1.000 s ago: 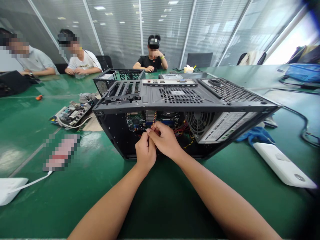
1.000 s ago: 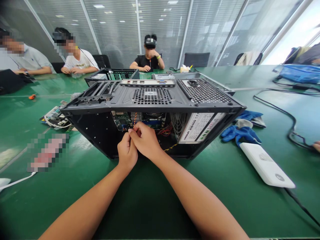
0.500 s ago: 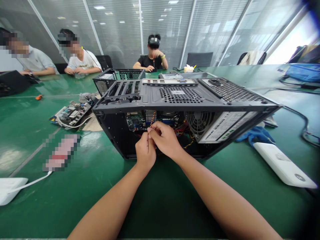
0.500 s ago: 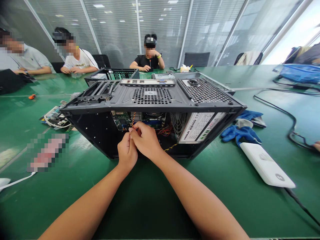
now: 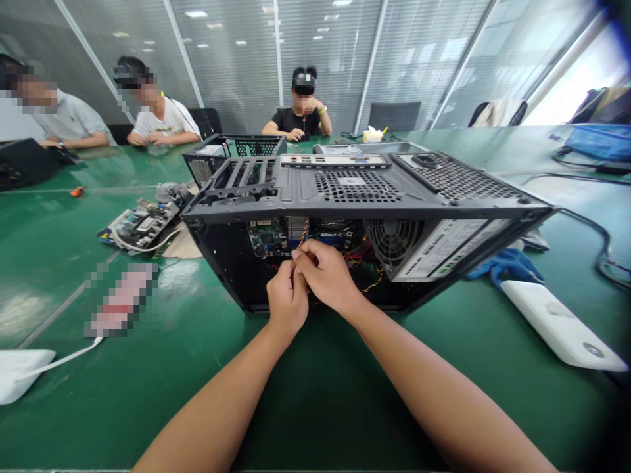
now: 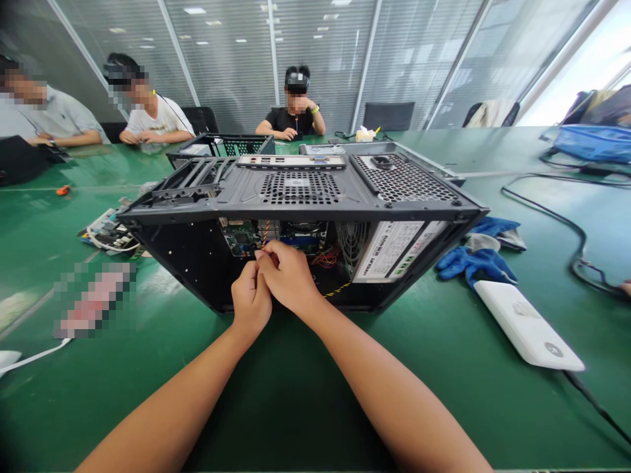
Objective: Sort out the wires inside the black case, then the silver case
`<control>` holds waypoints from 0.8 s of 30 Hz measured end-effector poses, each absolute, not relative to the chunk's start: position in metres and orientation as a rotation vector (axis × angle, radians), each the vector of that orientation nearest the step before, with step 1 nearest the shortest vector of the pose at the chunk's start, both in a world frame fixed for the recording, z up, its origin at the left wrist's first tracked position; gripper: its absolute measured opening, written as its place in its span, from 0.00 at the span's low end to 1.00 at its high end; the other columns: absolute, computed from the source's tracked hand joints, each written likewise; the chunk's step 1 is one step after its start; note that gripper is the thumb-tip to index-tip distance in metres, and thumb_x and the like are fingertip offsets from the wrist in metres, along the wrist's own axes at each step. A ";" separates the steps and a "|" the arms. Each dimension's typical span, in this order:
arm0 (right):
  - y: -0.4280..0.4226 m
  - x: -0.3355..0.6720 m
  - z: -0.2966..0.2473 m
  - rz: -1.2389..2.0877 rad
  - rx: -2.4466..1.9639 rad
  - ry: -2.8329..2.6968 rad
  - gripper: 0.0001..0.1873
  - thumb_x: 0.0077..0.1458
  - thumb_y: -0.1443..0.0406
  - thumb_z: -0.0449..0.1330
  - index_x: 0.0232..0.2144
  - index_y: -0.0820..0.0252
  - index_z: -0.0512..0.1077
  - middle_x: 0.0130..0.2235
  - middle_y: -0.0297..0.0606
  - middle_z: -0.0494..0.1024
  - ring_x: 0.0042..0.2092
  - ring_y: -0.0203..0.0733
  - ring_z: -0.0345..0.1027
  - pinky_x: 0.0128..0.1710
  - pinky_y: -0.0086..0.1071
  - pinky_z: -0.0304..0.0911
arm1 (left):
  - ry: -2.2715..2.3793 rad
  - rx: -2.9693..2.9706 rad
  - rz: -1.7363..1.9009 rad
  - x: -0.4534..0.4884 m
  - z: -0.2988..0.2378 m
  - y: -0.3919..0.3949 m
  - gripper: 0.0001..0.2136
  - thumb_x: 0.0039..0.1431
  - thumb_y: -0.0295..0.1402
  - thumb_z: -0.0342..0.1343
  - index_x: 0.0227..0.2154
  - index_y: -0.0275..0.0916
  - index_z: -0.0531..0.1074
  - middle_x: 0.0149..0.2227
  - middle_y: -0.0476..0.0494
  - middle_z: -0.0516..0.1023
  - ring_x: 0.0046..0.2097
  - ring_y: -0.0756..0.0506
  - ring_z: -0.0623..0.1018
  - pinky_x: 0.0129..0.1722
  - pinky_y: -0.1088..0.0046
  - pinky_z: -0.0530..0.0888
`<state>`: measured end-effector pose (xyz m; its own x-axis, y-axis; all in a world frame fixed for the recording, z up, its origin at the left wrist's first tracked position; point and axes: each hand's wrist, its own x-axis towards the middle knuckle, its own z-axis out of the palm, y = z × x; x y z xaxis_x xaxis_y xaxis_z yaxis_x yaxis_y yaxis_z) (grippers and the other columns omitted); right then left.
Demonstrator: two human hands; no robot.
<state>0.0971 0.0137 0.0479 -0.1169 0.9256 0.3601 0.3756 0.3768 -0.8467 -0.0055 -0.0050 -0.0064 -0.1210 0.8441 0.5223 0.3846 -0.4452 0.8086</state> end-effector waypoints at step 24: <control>0.015 0.096 0.043 0.772 -1.174 -1.648 0.13 0.58 0.61 0.55 0.23 0.56 0.62 0.23 0.29 0.65 0.27 0.36 0.59 0.29 0.32 0.54 | 1.278 1.632 1.572 -0.004 -0.009 -0.005 0.12 0.68 0.38 0.48 0.30 0.39 0.67 0.24 0.52 0.69 0.26 0.51 0.67 0.28 0.75 0.62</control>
